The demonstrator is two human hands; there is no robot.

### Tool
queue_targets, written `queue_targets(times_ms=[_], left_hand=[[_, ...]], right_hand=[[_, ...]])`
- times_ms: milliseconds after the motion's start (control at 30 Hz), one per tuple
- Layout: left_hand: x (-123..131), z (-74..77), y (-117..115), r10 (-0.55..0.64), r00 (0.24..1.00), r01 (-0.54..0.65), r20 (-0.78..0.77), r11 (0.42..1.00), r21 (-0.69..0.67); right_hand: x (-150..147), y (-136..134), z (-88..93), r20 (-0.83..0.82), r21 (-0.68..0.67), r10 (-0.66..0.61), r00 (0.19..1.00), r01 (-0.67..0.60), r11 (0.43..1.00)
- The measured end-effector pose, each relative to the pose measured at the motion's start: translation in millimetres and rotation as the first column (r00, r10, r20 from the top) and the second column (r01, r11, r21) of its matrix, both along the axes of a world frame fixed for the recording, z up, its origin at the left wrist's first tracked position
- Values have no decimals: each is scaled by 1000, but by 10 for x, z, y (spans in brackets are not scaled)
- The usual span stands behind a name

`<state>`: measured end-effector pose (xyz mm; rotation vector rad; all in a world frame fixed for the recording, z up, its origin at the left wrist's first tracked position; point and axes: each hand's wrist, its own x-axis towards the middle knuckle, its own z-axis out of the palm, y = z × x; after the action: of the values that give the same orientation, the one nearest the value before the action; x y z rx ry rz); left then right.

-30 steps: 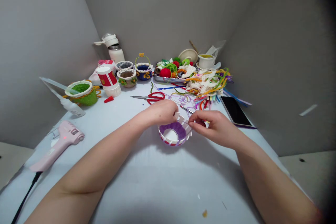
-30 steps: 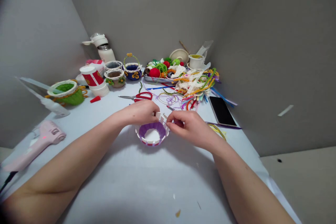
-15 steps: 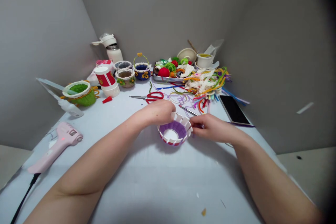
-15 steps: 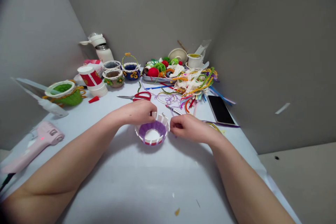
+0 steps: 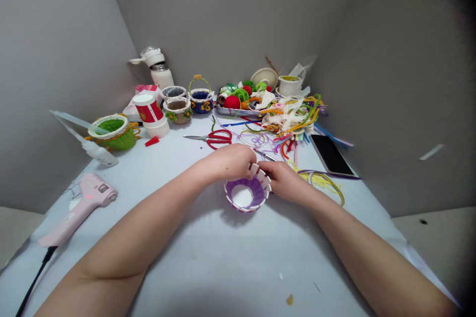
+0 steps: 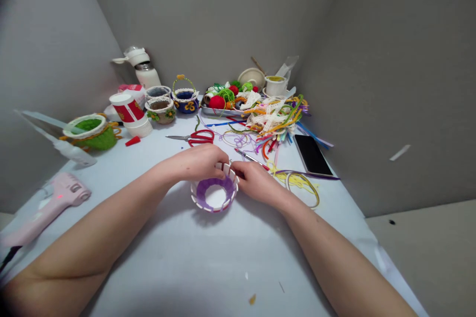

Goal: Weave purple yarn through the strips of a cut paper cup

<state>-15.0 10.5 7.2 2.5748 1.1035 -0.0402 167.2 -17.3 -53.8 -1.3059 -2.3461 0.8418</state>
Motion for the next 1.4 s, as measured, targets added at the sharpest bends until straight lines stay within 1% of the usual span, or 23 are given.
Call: queue_targets(times_ms=[67, 133, 233, 333, 433, 533, 700, 767, 833, 933, 1033, 1133, 1200, 1300, 1400], left_hand=[[9, -31, 16, 25, 1000, -25, 5, 1000, 6], [3, -45, 33, 53, 999, -53, 14, 998, 26], [-11, -50, 57, 75, 997, -76, 24, 996, 55], [-12, -53, 68, 101, 995, -102, 18, 993, 54], [-2, -57, 63, 122, 993, -122, 2, 991, 56], [6, -66, 56, 129, 992, -129, 1, 990, 56], [5, -100, 68, 145, 989, -145, -4, 988, 47], [3, -109, 73, 146, 989, -146, -8, 988, 48], [1, -111, 72, 143, 990, -143, -5, 989, 49], [-1, -99, 69, 142, 990, -141, -2, 989, 43], [-2, -84, 71, 146, 989, -145, -16, 989, 39], [-6, -72, 71, 138, 990, -137, -26, 990, 46], [-12, -62, 62, 136, 990, -135, -25, 989, 59], [-22, -27, 30, 134, 989, -130, -63, 990, 58], [-28, 25, -11, 118, 985, -115, -123, 993, 36]], right_hand=[[30, 14, 8, 9, -14, -6, 1000, 6, 1000], [85, 30, 52, 4, -62, -5, 1000, 6, 998], [192, 46, 178, -23, -145, -17, 1000, 13, 989], [267, 35, 313, -53, -159, -48, 997, 39, 986], [271, 4, 384, -120, -134, -102, 988, 86, 987], [220, -33, 388, -174, -81, -154, 973, 142, 987], [130, -101, 365, -159, 56, -188, 969, 199, 978], [113, -126, 370, -159, 91, -178, 971, 194, 977], [111, -145, 387, -151, 109, -145, 978, 162, 981], [138, -158, 428, -107, 107, -90, 990, 102, 989], [188, -152, 462, -71, 97, -93, 993, 100, 990], [227, -124, 448, -38, 65, -105, 994, 107, 992], [233, -95, 399, 12, 31, -84, 996, 84, 996], [203, -45, 278, 110, -12, -16, 994, 18, 1000], [147, -5, 147, 131, -21, 21, 991, -18, 1000]])
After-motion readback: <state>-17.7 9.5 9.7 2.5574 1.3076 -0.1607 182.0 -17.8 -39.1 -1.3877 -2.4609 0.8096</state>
